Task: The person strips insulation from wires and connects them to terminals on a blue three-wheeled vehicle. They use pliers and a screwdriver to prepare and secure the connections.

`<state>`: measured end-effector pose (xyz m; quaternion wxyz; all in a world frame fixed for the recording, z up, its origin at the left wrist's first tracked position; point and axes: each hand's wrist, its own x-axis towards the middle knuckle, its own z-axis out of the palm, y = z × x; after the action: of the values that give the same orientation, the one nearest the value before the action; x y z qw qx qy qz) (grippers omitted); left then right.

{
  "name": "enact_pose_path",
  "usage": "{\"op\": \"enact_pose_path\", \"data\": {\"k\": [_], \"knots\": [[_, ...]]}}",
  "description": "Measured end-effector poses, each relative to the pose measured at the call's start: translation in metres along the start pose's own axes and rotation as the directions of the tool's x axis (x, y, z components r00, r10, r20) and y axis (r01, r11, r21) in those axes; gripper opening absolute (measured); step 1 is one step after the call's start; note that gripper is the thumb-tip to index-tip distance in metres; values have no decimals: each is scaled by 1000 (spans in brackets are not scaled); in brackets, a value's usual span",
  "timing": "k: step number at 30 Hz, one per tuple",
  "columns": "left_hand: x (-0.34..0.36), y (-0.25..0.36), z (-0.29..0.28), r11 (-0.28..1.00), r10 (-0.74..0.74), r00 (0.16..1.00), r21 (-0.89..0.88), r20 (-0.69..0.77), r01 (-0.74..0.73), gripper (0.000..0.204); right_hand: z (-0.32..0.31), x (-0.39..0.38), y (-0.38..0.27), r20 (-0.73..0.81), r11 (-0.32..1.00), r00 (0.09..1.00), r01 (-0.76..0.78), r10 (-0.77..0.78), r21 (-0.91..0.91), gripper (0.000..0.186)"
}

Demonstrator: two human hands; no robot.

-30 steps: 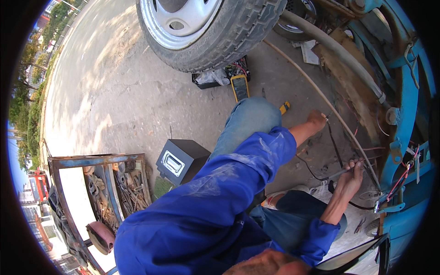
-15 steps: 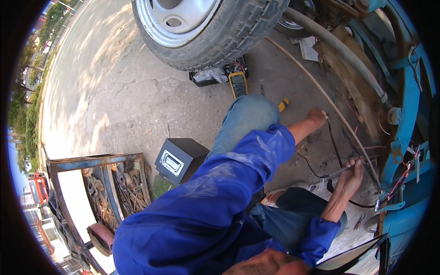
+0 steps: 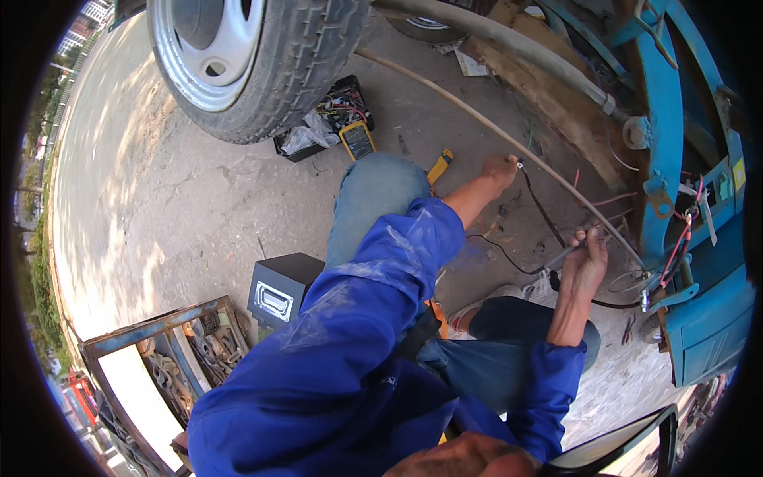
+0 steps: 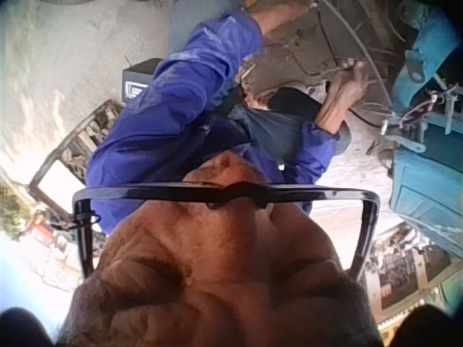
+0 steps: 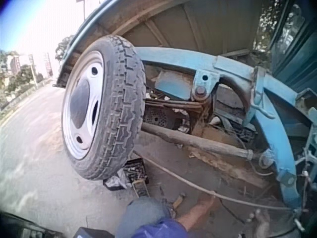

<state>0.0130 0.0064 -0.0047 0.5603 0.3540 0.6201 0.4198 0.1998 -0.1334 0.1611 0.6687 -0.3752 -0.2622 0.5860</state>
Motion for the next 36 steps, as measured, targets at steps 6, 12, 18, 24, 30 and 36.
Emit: {"op": "enact_pose_path", "data": {"k": [6,12,18,24,30,36], "knots": [[2,2,-14,975,-168,983,-136,68,176,16,10,-4,2,-55,999,998,15,-12,44,6],[-11,16,-23,962,-157,985,-216,68,168,6,15,-5,1,-105,999,994,8,-4,33,5],[-18,25,-26,957,-169,982,-226,86,184,4,14,-6,3,-94,1000,995,21,-19,22,5],[-21,29,-35,952,-145,978,-249,149,179,4,17,-8,2,-91,1000,996,16,-16,-2,13],[-20,29,-37,958,-129,977,-234,168,167,4,34,-16,11,-153,995,988,-34,19,-92,14],[-21,27,-43,952,-111,969,-258,220,168,3,48,-22,29,-102,972,988,-137,119,-193,19]]}}
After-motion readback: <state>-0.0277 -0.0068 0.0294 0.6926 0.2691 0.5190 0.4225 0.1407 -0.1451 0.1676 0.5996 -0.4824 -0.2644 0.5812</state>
